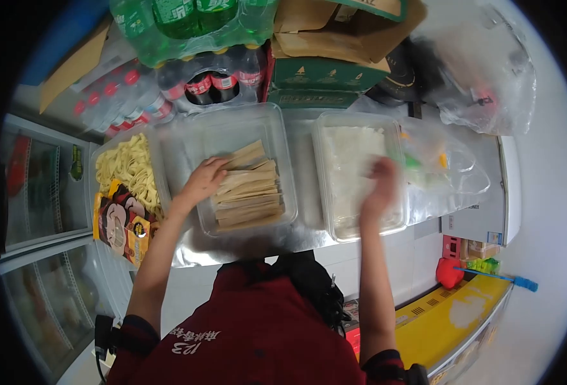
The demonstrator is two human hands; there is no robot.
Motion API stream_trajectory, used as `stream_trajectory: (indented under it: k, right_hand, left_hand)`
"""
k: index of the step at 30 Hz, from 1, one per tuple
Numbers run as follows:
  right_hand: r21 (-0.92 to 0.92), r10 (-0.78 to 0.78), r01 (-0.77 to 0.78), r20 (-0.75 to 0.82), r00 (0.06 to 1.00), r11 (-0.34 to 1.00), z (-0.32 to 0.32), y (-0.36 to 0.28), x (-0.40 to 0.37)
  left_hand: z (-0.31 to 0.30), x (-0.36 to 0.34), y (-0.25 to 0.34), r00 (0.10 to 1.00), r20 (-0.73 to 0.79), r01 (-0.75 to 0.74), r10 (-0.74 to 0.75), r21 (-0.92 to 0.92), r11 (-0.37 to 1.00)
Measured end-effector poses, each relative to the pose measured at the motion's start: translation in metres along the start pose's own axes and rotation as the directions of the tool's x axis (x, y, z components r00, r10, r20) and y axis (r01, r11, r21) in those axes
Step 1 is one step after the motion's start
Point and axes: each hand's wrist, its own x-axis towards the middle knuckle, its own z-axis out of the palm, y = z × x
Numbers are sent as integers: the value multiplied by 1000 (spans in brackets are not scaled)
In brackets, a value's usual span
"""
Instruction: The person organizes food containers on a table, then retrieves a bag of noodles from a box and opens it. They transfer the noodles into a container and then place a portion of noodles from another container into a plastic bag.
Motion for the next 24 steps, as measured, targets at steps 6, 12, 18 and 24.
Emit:
stream_trajectory:
  k: [6, 12, 18, 24]
  right_hand:
    - [-203, -63, 387, 815, 576, 900, 140, 72, -43]
    - [-324, 97, 465, 889, 448, 824, 163, 112, -51]
    - [-385, 302, 567, 923, 239, 729, 137, 81, -49]
    - [-302, 62, 538, 907, 417, 787, 137, 89, -53]
  left_hand:
    - [28, 23, -2, 970, -243, 55, 8, 251, 966]
    - [14, 16, 12, 961, 235, 103, -143, 175, 979]
    - [46, -6, -3, 984, -180, 16, -3, 72, 997]
    - [26, -4, 13, 992, 13, 120, -127, 246, 962]
